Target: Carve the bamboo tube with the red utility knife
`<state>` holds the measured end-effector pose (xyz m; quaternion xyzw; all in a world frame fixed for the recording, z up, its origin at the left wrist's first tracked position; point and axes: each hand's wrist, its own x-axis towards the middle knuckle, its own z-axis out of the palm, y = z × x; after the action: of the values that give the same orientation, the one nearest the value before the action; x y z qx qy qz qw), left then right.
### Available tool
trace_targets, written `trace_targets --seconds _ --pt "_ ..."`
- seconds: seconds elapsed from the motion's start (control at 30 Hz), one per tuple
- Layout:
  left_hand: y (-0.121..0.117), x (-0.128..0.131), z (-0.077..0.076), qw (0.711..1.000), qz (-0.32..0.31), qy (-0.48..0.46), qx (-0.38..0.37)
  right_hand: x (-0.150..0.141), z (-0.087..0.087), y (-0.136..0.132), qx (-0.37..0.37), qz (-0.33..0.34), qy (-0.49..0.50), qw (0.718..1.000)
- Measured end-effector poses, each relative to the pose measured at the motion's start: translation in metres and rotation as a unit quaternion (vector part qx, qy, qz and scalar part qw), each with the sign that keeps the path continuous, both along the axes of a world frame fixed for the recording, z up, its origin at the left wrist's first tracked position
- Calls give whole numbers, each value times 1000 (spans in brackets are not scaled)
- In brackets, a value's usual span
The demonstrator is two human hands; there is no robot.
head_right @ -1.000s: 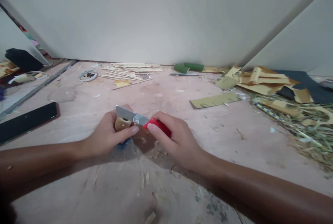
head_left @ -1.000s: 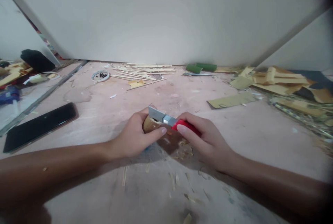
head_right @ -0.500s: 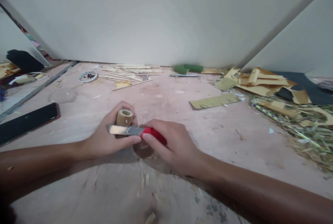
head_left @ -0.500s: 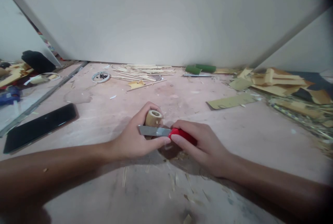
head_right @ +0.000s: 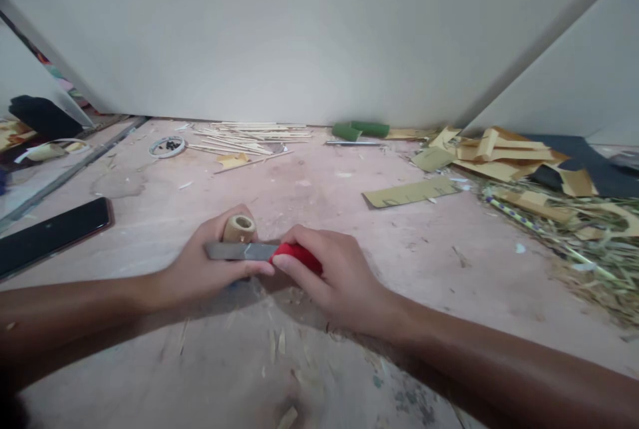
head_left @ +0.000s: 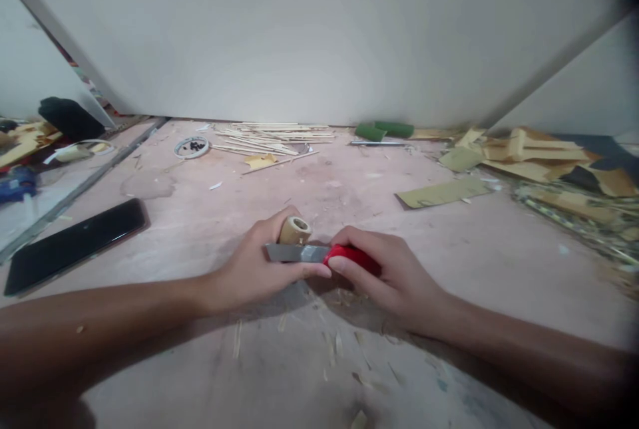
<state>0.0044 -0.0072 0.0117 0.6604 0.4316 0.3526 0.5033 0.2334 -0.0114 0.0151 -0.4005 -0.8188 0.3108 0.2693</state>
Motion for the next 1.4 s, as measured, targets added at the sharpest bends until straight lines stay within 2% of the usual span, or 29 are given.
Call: trace_targets --seconds 0.2,0.4,0.47,0.63,0.9,1.4 --pt "0 6 1 997 59 -6 41 -2 -4 0 8 -25 35 999" --pt "2 7 1 995 94 -18 41 -4 -8 2 -36 -129 148 980" --pt "4 5 1 996 77 -30 29 -3 -7 3 -36 -103 140 984" --pt "5 0 1 998 -11 -57 24 -1 -3 3 -32 -36 104 993" --pt "3 0 4 995 -52 -87 3 -3 0 1 -14 7 7 1000" --pt "6 0 1 999 -37 -20 25 -1 1 1 -39 10 15 999"
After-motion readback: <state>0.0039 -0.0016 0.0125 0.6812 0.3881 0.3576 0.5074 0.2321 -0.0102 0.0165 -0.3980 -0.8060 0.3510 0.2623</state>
